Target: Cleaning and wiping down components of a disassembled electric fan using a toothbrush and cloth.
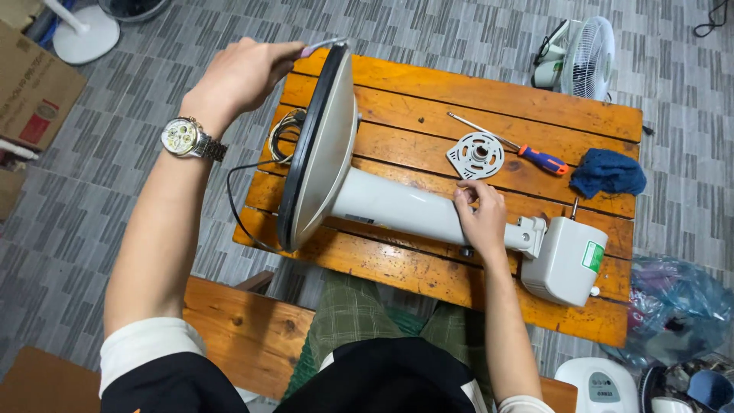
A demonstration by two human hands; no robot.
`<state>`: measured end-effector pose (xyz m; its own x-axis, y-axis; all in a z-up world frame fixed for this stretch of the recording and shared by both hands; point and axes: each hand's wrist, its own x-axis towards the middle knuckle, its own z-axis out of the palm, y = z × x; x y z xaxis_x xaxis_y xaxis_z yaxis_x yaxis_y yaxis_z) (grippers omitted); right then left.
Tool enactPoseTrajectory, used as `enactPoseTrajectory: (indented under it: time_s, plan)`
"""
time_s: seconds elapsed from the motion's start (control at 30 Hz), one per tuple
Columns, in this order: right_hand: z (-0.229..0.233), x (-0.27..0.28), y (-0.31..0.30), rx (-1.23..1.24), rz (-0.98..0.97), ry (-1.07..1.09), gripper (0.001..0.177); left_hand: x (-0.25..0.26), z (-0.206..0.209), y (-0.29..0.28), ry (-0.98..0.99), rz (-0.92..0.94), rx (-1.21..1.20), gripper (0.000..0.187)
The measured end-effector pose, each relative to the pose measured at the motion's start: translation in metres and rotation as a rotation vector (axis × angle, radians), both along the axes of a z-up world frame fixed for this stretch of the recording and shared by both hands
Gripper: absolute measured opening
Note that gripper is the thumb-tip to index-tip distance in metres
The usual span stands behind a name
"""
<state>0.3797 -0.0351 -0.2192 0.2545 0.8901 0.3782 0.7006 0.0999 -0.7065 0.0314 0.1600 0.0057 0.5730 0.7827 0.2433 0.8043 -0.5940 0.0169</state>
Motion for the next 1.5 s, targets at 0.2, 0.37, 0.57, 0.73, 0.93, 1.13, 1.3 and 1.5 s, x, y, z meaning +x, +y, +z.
enactPoseTrajectory:
  time_s: [0.2, 0.37, 0.57, 0.73, 0.93, 1.13, 1.3, 1.5]
  plan:
    - [0.0, -0.002, 0.0, -0.016, -0.016, -0.005, 0.018, -0.015, -0.058, 0.05, 0.066, 0.076, -0.2, 0.033]
    - [-0.023, 0.009, 0.004, 0.0, 0.006, 0.032, 0.009, -0.026, -0.077, 0.046, -0.074, 0.091, -0.523, 0.039]
    - [-0.017, 0.005, 0.001, 0.013, -0.008, 0.033, 0.008, -0.051, -0.159, 0.081, 0.105, 0.177, -0.432, 0.038]
    - [-0.023, 0.006, 0.001, 0.03, -0.025, 0.049, 0.007, -0.054, -0.219, 0.106, 0.34, 0.143, -0.265, 0.043]
    - [-0.02, 0.006, -0.001, 0.05, -0.024, 0.029, 0.006, -0.065, -0.248, 0.109, 0.482, 0.157, -0.234, 0.041]
    - [-0.002, -0.001, -0.004, 0.062, -0.018, 0.035, 0.009, -0.065, -0.133, 0.064, -0.09, 0.136, -0.431, 0.034]
    - [0.005, -0.005, -0.007, 0.07, -0.018, 0.022, 0.014, -0.054, -0.054, 0.028, -0.41, -0.01, -0.373, 0.036]
    - [0.001, -0.002, -0.008, 0.07, -0.021, 0.029, 0.014, -0.036, 0.001, -0.027, -0.174, -0.194, 0.157, 0.029]
